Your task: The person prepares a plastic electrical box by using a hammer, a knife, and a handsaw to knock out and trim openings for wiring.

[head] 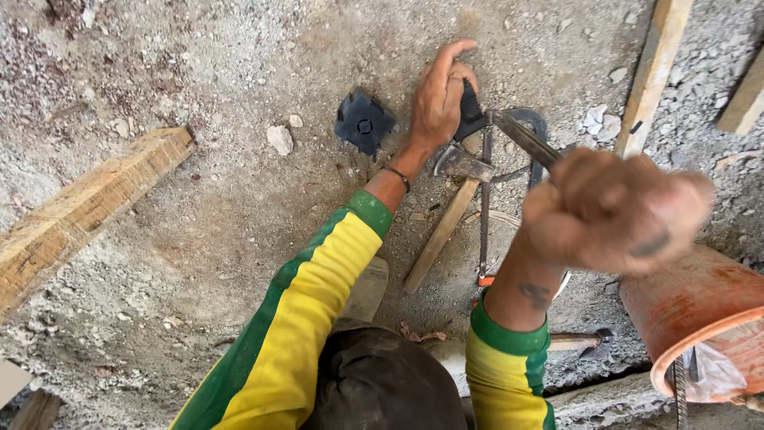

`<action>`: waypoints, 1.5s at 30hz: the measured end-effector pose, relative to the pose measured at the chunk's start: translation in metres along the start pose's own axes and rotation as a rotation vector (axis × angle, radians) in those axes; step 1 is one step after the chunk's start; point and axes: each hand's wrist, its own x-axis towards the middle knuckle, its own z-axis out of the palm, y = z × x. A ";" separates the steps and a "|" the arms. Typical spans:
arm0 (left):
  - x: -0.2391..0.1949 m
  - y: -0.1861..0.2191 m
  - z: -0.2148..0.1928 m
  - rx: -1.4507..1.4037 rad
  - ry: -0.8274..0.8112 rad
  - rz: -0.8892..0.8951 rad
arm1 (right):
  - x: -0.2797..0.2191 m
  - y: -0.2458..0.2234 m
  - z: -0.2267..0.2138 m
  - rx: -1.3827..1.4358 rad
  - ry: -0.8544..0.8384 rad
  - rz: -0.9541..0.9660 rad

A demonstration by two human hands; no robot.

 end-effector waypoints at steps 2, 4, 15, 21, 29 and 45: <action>-0.004 -0.001 0.003 -0.018 -0.002 -0.017 | -0.015 -0.013 0.011 0.115 0.286 0.158; -0.004 -0.004 0.001 -0.036 -0.006 -0.033 | -0.032 0.014 0.029 0.067 0.369 0.286; -0.002 -0.002 0.002 -0.060 -0.045 -0.010 | -0.032 0.067 -0.023 -0.004 0.621 0.423; 0.006 0.001 0.002 -0.009 -0.074 -0.016 | 0.003 0.036 -0.013 -0.129 0.554 0.523; 0.005 0.012 0.000 0.104 -0.127 0.078 | 0.060 -0.075 -0.035 -1.212 -0.528 1.208; -0.081 0.115 -0.061 0.150 -0.434 0.083 | -0.177 -0.125 -0.125 -0.952 -0.781 1.345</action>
